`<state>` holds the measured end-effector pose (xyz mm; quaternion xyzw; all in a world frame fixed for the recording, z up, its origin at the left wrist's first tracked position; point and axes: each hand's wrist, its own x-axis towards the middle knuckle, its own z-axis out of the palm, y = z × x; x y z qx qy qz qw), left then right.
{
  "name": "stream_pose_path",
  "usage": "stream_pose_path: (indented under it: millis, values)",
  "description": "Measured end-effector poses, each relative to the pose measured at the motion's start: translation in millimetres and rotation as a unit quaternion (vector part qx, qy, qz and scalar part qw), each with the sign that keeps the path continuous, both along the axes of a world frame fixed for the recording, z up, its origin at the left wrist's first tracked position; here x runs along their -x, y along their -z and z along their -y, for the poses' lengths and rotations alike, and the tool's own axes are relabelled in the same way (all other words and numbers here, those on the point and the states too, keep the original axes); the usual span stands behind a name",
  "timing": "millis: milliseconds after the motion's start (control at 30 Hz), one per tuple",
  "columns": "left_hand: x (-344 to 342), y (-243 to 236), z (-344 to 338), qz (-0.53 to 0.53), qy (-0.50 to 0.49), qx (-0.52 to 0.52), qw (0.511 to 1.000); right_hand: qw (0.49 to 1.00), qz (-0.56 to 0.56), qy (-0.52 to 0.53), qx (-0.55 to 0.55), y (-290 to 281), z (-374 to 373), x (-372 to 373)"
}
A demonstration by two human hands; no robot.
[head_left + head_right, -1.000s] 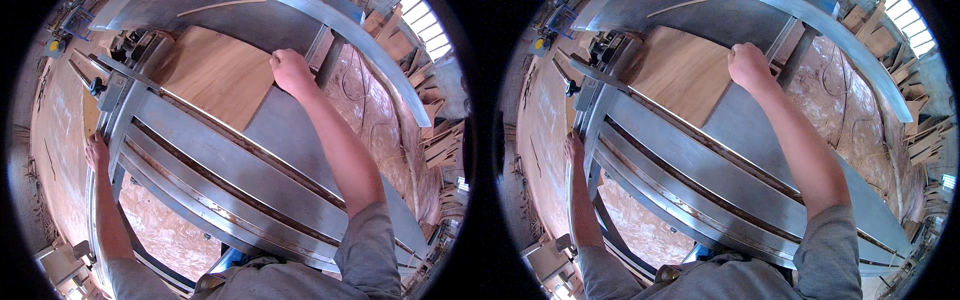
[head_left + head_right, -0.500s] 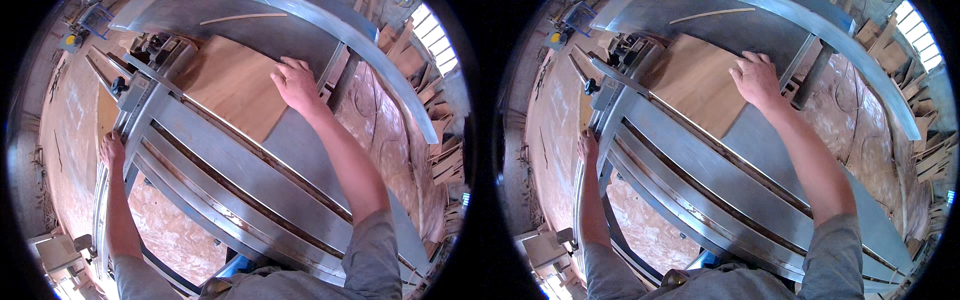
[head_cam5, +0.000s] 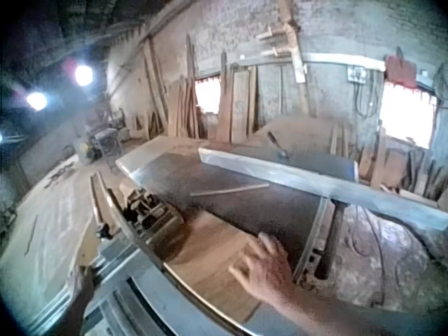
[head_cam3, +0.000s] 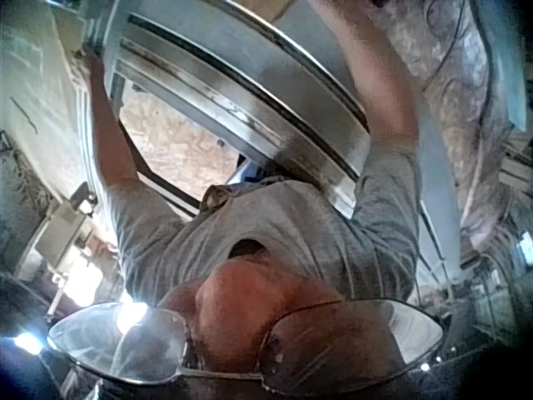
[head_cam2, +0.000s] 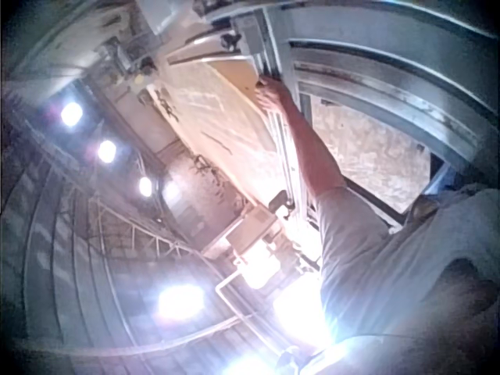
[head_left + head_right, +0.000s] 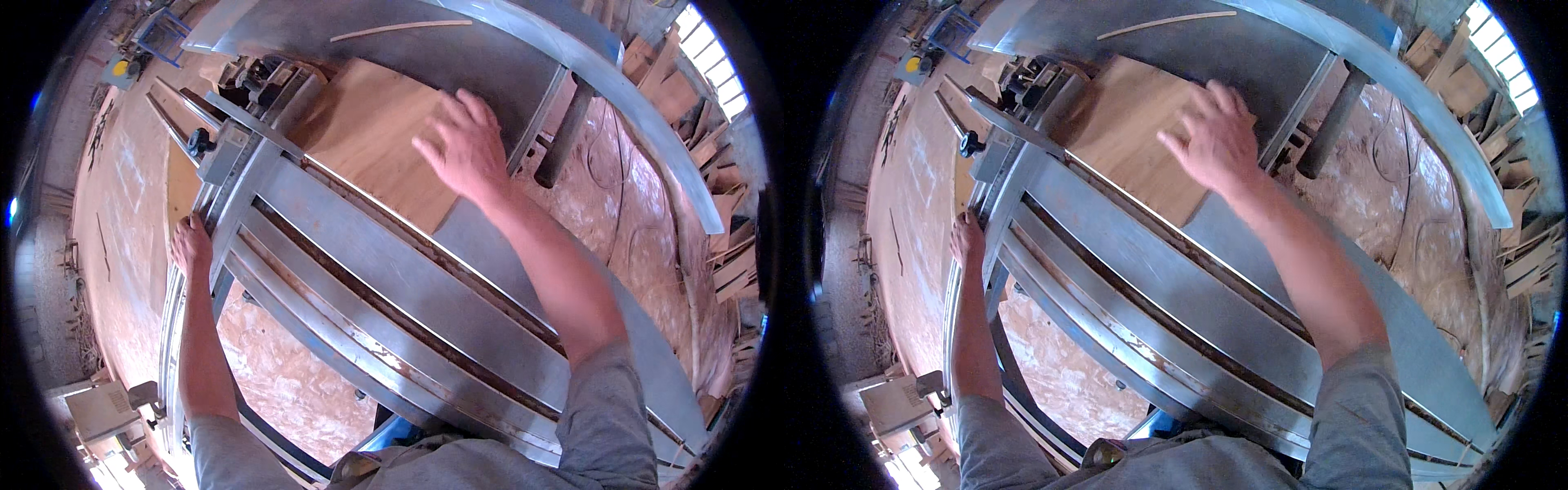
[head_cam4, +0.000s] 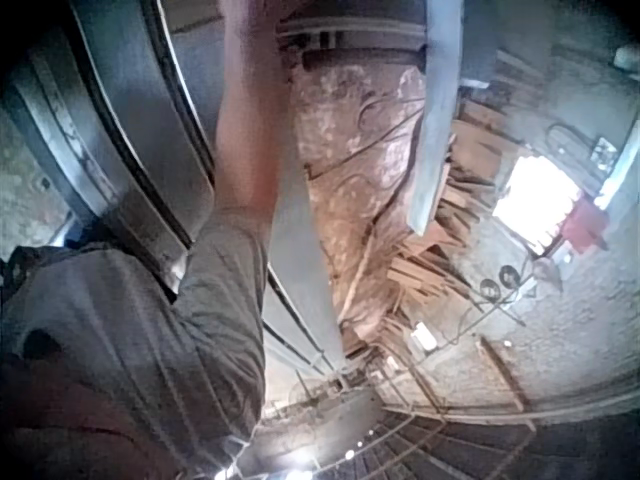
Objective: The person walks through a workshop and picks up a rectangular piece of plywood. They place the wood on a table saw and cut a strip off one edge. After flipping the wood, they cut another strip from the opposite edge. The person then uses a tape measure to check the dimensions of the cut piece before placing it on a stack of other wood pieces.
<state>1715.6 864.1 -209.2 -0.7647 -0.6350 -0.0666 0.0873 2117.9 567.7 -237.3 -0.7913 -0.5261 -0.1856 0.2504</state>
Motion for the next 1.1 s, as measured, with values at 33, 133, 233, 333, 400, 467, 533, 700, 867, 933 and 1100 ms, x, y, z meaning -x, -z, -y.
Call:
stream_pose_path:
  millis: [33,133,233,333,400,467,533,700,867,933,1100]
  values:
    - [1,0,1,-0.009,-0.005,0.008,1.0,0.999,-0.031,-0.042,0.011,-4,6,15]
    - [-5,-4,0,-0.024,-0.014,0.024,0.999,0.984,-0.091,-0.15,0.038,1,7,49]
    - [-13,-4,3,-0.022,-0.025,0.028,0.999,0.973,-0.096,-0.208,0.031,4,6,51]
    - [-10,-6,2,-0.027,-0.033,0.026,0.999,0.965,-0.106,-0.24,0.011,4,5,50]
    - [-7,-4,-2,-0.025,-0.03,0.017,0.999,0.964,-0.107,-0.245,0.004,6,3,50]
    - [-11,-4,-1,-0.014,-0.037,0.028,0.999,0.967,-0.095,-0.235,0.002,8,2,50]
    - [-11,-5,0,-0.006,-0.037,0.036,0.999,0.966,-0.115,-0.233,0.01,7,1,50]
    - [-1,-3,-7,-0.013,-0.053,0.032,0.998,0.964,-0.104,-0.243,0.0,8,-4,50]
    - [-8,-7,-5,-0.027,-0.047,0.057,0.997,0.966,-0.09,-0.242,-0.006,17,-1,48]
    - [4,0,-13,-0.031,-0.04,0.047,0.998,0.966,-0.082,-0.245,0.003,11,-3,49]
    - [-7,-7,-4,-0.027,-0.05,0.067,0.996,0.968,-0.082,-0.237,0.018,13,0,49]
